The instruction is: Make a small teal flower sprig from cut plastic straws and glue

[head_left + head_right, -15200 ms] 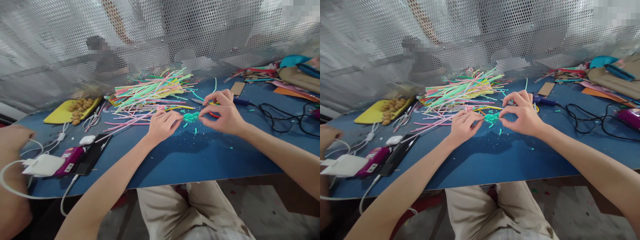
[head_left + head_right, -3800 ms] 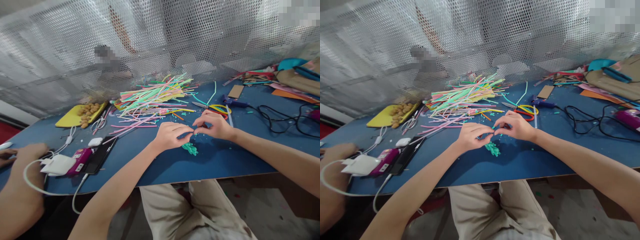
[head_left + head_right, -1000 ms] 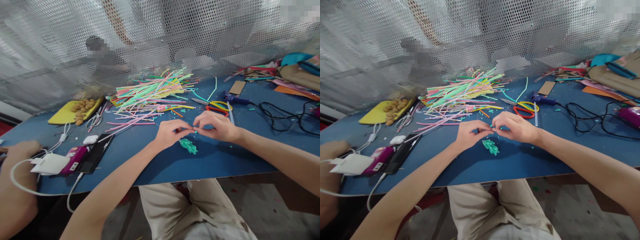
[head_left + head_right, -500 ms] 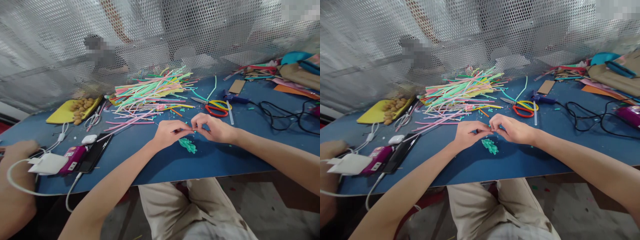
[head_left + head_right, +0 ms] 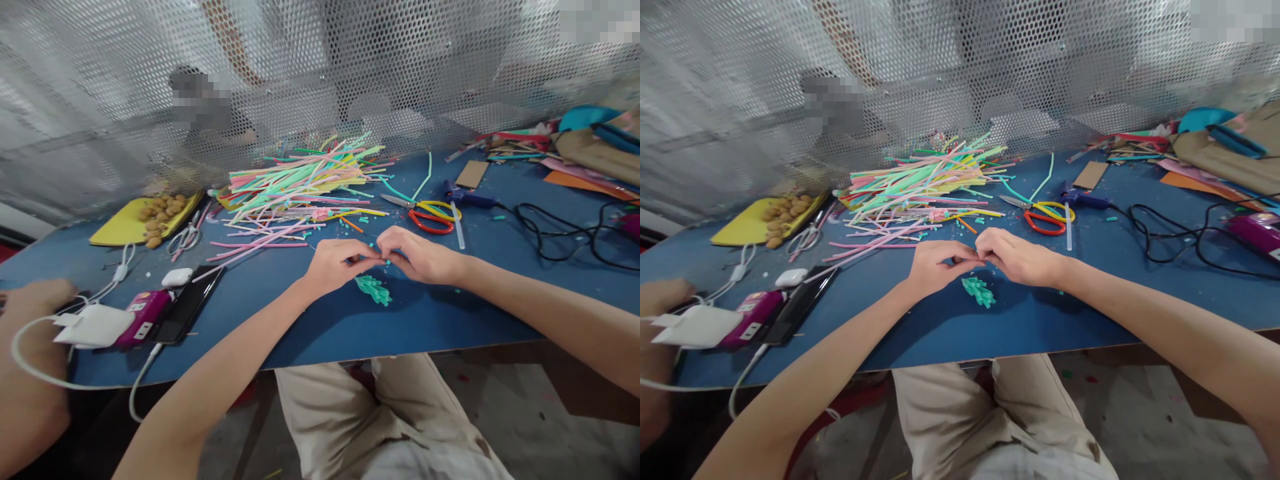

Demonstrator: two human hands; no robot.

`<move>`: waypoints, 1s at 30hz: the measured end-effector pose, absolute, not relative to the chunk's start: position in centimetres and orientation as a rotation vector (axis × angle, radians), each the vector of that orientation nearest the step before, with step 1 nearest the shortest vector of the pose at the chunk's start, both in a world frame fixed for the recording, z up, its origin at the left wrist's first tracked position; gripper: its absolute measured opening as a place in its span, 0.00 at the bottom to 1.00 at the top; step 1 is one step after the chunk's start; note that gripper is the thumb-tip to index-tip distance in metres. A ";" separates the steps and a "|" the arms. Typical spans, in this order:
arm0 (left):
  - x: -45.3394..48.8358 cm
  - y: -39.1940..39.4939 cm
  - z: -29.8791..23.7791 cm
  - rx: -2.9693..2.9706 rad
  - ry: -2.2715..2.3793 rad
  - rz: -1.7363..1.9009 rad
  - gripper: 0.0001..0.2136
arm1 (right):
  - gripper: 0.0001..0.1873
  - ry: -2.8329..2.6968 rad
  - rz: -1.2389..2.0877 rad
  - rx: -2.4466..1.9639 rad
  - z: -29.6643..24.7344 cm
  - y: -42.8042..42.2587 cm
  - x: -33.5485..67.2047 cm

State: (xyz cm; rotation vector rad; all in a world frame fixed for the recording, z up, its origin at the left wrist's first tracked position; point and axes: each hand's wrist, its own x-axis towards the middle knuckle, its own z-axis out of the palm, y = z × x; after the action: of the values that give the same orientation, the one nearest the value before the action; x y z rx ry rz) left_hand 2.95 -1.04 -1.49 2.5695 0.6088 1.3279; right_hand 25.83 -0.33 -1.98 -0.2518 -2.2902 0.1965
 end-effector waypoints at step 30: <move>2.6 -0.5 -1.5 2.505 0.937 1.280 0.11 | 0.21 -1.954 0.707 -0.644 -2.1 -0.2 26.1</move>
State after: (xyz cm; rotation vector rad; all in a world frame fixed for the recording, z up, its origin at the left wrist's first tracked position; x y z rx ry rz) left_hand 2.64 -0.45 -1.48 2.5049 0.9366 1.2804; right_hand 26.13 -0.18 -2.06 -0.6438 -1.9543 0.7073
